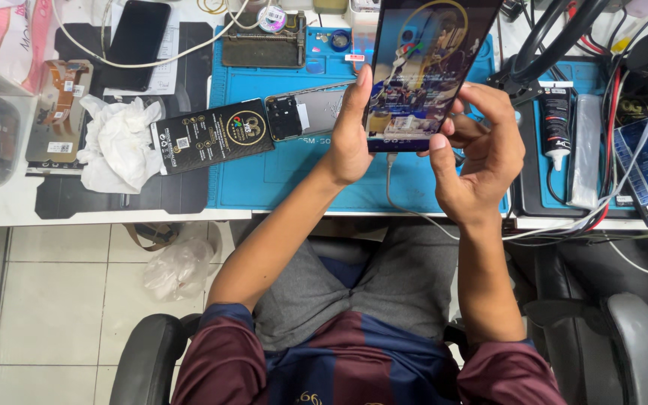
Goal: The person assembles a smartphone by aligning and snapping the back cover onto the chassis. They then power on the device, unlock it, and navigate the interface while connected to a charger. The person tests the camera and other functions before disassembling the phone again.
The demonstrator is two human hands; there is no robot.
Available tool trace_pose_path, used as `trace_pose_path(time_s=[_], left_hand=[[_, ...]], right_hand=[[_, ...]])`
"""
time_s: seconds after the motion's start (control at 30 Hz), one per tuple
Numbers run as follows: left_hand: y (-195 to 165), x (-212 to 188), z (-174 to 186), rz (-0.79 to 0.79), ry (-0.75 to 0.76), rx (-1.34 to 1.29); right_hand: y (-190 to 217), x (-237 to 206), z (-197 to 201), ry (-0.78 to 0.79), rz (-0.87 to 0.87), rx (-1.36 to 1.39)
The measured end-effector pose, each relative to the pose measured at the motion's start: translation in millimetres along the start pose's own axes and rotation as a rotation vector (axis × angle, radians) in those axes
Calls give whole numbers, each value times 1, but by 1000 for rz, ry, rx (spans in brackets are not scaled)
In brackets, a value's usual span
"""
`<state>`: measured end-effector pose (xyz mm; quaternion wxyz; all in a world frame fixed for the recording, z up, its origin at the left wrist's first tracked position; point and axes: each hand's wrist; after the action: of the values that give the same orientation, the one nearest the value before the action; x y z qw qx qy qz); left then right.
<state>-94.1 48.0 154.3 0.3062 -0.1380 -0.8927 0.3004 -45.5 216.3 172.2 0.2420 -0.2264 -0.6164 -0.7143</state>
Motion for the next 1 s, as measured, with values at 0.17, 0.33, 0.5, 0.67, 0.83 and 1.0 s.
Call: trace_pose_path(time_s=[0.17, 0.33, 0.5, 0.67, 0.83, 1.0], left_hand=[[-2, 0, 2, 32, -148, 43], [-4, 0, -1, 25, -53, 47], [-3, 2, -3, -6, 4, 33], [1, -2, 6, 25, -70, 78], [5, 2, 5, 49, -264, -39], [-5, 1, -6, 20, -39, 73]], right_hand=[[0, 1, 0, -1, 9, -1], [0, 1, 1, -5, 11, -15], [0, 1, 2, -6, 17, -19], [0, 0, 2, -5, 20, -32], [0, 0, 1, -5, 21, -30], [0, 1, 1, -4, 22, -26]])
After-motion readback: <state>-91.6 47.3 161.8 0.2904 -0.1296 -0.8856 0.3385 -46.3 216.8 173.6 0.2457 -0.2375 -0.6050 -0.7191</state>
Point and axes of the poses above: each hand's wrist, its own x-axis towards the middle knuckle, its own z-axis out of the back of the hand, y = z × x, and after that the axes turned 1 degree about -z, right-handed
